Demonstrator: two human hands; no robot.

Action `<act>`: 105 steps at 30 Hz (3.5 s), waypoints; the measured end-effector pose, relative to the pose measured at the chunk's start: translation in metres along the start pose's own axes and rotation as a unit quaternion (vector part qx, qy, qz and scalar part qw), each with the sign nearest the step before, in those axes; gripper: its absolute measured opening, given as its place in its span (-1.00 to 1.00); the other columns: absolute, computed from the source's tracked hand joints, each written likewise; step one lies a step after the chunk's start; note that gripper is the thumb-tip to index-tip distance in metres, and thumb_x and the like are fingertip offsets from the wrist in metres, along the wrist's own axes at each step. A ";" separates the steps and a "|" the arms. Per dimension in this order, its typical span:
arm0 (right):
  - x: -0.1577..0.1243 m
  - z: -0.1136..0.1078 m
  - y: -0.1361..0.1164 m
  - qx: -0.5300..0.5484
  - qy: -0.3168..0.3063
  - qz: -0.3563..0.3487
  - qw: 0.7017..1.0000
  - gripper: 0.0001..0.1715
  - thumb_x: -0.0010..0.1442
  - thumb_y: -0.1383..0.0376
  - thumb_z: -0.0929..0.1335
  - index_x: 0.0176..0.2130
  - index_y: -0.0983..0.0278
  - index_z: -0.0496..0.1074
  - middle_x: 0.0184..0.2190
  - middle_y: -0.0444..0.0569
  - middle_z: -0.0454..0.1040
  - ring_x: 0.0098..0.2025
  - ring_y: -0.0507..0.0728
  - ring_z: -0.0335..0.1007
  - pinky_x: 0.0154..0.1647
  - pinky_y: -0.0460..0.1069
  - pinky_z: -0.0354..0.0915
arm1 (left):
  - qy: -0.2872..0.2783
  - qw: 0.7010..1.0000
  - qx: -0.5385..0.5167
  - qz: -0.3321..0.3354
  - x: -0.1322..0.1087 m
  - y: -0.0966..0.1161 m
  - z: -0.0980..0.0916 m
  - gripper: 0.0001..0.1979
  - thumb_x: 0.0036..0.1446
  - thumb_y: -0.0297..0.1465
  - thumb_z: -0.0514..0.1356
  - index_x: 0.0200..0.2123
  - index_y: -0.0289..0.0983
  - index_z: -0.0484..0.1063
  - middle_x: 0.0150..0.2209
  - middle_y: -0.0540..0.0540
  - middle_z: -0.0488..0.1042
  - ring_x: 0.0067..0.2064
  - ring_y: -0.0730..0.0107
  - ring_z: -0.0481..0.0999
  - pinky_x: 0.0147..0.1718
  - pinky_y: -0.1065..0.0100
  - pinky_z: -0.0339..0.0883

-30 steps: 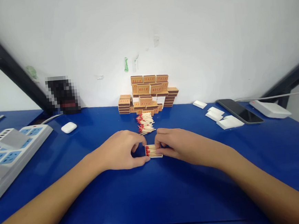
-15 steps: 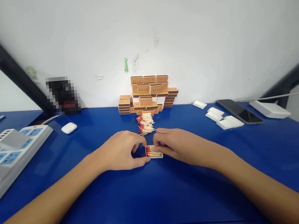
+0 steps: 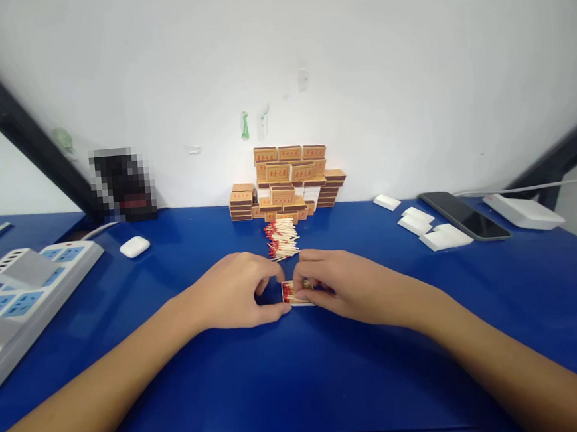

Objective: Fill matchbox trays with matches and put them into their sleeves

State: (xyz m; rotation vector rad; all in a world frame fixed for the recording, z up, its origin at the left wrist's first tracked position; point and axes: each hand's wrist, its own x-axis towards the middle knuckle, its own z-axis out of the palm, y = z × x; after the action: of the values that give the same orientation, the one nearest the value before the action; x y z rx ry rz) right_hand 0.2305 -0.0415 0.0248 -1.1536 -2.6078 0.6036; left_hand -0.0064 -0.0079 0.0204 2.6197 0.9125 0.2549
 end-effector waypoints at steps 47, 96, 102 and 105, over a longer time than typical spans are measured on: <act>0.003 0.004 -0.012 -0.070 -0.062 0.030 0.995 -0.86 0.42 0.32 0.33 -0.26 0.28 0.40 -0.22 -0.03 0.48 -0.33 0.08 0.38 -0.32 -0.01 0.17 | 0.009 1.000 -0.012 0.017 0.000 0.000 0.000 -0.80 0.13 -0.23 0.34 -0.27 -0.23 0.58 -0.48 0.06 0.44 -0.48 0.46 0.37 -0.49 0.35 0.12; 0.000 0.003 0.003 -0.070 0.002 0.024 0.997 -0.83 0.43 0.35 0.26 -0.25 0.24 0.37 -0.27 -0.08 0.49 -0.33 0.06 0.34 -0.32 -0.02 0.10 | -0.001 1.000 0.007 0.006 0.000 -0.001 0.001 -0.74 0.15 -0.17 0.32 -0.23 -0.23 0.59 -0.47 0.06 0.45 -0.48 0.46 0.35 -0.49 0.34 0.07; -0.002 0.002 0.001 -0.053 0.000 0.019 0.998 -0.85 0.42 0.34 0.28 -0.25 0.24 0.39 -0.27 -0.09 0.50 -0.32 0.06 0.34 -0.31 -0.03 0.11 | -0.001 1.000 0.009 0.004 0.000 0.000 0.001 -0.73 0.13 -0.17 0.34 -0.21 -0.23 0.60 -0.47 0.07 0.44 -0.47 0.47 0.36 -0.49 0.35 0.08; -0.003 0.001 -0.002 -0.040 -0.003 0.011 0.999 -0.85 0.42 0.34 0.29 -0.23 0.25 0.41 -0.26 -0.09 0.51 -0.30 0.06 0.36 -0.28 -0.03 0.14 | -0.002 1.000 0.008 0.002 0.000 0.001 0.000 -0.74 0.13 -0.18 0.34 -0.21 -0.22 0.61 -0.47 0.07 0.45 -0.47 0.46 0.36 -0.48 0.35 0.09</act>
State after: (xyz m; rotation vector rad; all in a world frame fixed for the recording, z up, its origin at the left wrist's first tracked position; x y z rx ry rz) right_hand 0.2311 -0.0448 0.0247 -1.2077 -2.6492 0.5111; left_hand -0.0059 -0.0083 0.0205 2.6369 0.9112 0.2452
